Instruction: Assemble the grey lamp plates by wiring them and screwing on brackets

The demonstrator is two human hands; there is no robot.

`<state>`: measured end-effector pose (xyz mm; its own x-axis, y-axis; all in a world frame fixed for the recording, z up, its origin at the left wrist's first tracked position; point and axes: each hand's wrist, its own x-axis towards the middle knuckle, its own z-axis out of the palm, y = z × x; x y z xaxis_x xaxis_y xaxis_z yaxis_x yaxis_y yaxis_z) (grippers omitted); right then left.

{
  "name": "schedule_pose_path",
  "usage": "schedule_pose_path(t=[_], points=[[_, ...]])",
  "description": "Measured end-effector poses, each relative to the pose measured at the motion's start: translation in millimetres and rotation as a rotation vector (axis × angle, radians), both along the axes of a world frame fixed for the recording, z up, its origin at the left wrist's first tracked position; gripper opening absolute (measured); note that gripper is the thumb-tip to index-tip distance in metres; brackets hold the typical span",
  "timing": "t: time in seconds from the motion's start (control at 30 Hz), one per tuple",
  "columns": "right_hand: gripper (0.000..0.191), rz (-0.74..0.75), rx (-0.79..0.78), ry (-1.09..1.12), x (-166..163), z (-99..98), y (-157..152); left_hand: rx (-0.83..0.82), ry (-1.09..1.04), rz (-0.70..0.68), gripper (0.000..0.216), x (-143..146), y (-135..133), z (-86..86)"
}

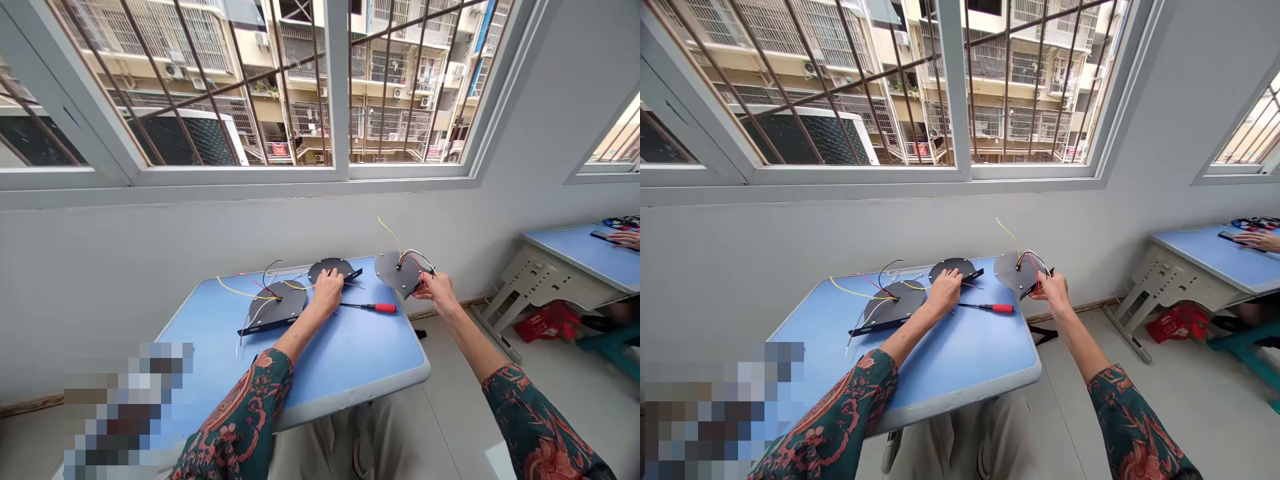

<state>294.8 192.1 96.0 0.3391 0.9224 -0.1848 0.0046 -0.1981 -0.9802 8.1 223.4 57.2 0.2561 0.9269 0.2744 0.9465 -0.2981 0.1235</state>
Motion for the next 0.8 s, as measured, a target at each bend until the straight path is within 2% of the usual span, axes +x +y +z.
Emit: schedule_pose_path(t=[0.13,0.27,0.33,0.43,0.5,0.6,0.7,0.8], points=[[0.008,0.034,0.020,0.029,10,7.4,-42,0.024,-0.039,0.010,0.036,5,-11,8.7],[0.013,0.098,0.010,0.054,9,7.4,-81,0.077,-0.122,-0.007,0.060,10,-42,22.0],[0.016,0.145,0.000,0.063,3,4.4,-99,0.096,-0.342,-0.039,0.058,12,-67,24.9],[0.020,0.235,-0.032,0.070,-13,-4.3,-120,0.063,-0.752,-0.078,0.039,10,-110,19.3],[0.022,0.301,-0.061,0.070,-28,-12.2,-129,0.060,-0.853,-0.073,0.032,5,-137,9.9],[0.022,0.388,-0.106,0.057,-52,-24.3,-134,0.131,-0.822,-0.040,0.028,-8,-165,-5.5],[0.021,0.451,-0.139,0.022,-73,-32.0,-130,0.173,-0.704,-0.026,0.027,-22,-178,-13.5],[0.020,0.500,-0.136,-0.029,-87,-33.2,-124,0.066,-0.592,-0.029,0.025,-27,-177,-11.6]])
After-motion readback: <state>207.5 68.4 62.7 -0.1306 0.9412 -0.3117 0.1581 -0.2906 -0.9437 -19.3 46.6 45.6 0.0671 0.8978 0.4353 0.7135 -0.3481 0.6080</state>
